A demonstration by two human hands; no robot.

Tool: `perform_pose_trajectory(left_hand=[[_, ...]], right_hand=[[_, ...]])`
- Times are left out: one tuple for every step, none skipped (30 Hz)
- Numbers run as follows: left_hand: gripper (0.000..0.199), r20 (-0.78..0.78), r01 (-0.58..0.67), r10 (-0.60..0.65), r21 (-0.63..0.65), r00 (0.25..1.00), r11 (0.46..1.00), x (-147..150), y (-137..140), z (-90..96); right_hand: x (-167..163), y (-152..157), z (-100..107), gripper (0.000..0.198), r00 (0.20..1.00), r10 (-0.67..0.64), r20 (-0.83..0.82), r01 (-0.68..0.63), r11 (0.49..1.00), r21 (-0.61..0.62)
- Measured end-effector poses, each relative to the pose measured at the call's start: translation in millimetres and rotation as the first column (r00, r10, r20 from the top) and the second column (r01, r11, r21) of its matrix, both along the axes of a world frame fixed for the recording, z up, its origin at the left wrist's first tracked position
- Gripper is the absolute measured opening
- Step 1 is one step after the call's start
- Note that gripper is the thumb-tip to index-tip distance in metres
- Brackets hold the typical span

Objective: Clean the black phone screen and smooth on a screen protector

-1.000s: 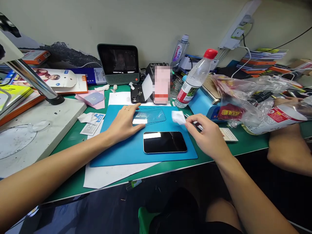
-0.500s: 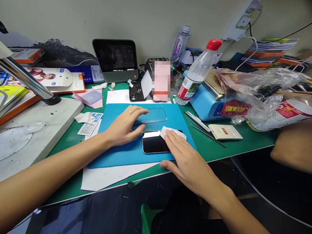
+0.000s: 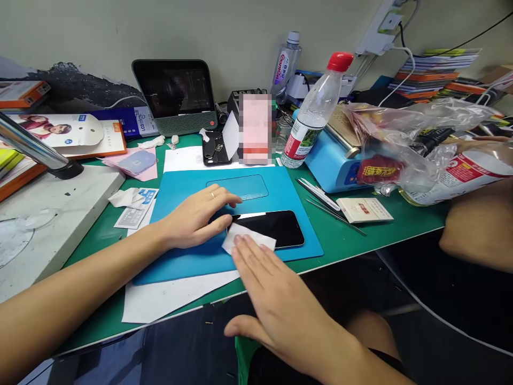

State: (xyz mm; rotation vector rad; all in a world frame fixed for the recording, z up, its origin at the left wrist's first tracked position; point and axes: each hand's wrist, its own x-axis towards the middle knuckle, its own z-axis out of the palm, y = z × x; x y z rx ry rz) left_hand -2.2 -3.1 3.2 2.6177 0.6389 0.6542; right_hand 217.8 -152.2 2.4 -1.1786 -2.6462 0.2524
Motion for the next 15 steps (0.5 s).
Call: perform_pose_trajectory(left_hand=[[0.032, -0.01, 0.021, -0.021, 0.0, 1.0, 1.0, 0, 0, 0.4], [0.036, -0.022, 0.041, -0.041, -0.003, 0.999, 0.999, 0, 1, 0.8], [0.042, -0.035, 0.061, -0.061, -0.008, 0.998, 0.998, 0, 1, 1.3], [0.051, -0.048, 0.08, -0.08, -0.013, 0.996, 0.997, 0, 1, 1.9], [0.061, -0.061, 0.095, -0.096, -0.016, 0.994, 0.995, 1, 1, 2.4], [0.071, -0.075, 0.106, -0.107, -0.016, 0.991, 0.994, 1, 1, 3.0], [0.079, -0.087, 0.116, -0.117, -0.013, 0.989, 0.993, 2, 0, 3.4], [0.084, -0.099, 0.125, -0.125, -0.006, 0.987, 0.992, 2, 0, 3.8], [0.087, -0.111, 0.132, -0.131, 0.002, 0.985, 0.991, 3, -1, 4.0], [0.088, -0.122, 0.136, -0.134, 0.009, 0.983, 0.991, 4, -1, 4.0], [0.087, -0.131, 0.137, -0.134, 0.013, 0.982, 0.991, 4, -2, 3.9], [0.086, -0.138, 0.135, -0.131, 0.015, 0.982, 0.991, 5, -2, 3.5], [0.085, -0.144, 0.129, -0.126, 0.014, 0.982, 0.991, 5, -2, 3.0], [0.085, -0.146, 0.121, -0.118, 0.017, 0.982, 0.992, 5, -3, 2.4], [0.086, -0.146, 0.112, -0.107, 0.024, 0.983, 0.993, 5, -3, 1.8]], right_hand=[[11, -1, 1, 0.096, 0.999, -0.025, 0.021, 0.024, 1.0, 0.011], [23, -2, 2, 0.095, 0.998, -0.056, 0.037, 0.055, 0.998, 0.023], [34, -2, 3, 0.093, 0.995, -0.088, 0.049, 0.086, 0.996, 0.035], [44, -2, 3, 0.092, 0.991, -0.12, 0.055, 0.118, 0.992, 0.044], [52, -1, 4, 0.091, 0.988, -0.146, 0.056, 0.144, 0.988, 0.049], [59, -1, 4, 0.09, 0.985, -0.166, 0.051, 0.163, 0.985, 0.05], [64, 0, 4, 0.09, 0.983, -0.179, 0.045, 0.177, 0.983, 0.045], [66, 2, 4, 0.091, 0.982, -0.185, 0.038, 0.184, 0.982, 0.037], [67, 5, 4, 0.092, 0.981, -0.19, 0.03, 0.189, 0.982, 0.026], [67, 8, 4, 0.092, 0.98, -0.196, 0.024, 0.196, 0.981, 0.012], [65, 12, 4, 0.092, 0.978, -0.207, 0.02, 0.207, 0.978, -0.007], [62, 17, 4, 0.092, 0.975, -0.221, 0.017, 0.221, 0.975, -0.029], [59, 23, 5, 0.092, 0.972, -0.235, 0.015, 0.236, 0.97, -0.055], [54, 29, 6, 0.094, 0.968, -0.249, 0.012, 0.249, 0.965, -0.081], [49, 34, 8, 0.097, 0.965, -0.261, 0.011, 0.261, 0.959, -0.108]])
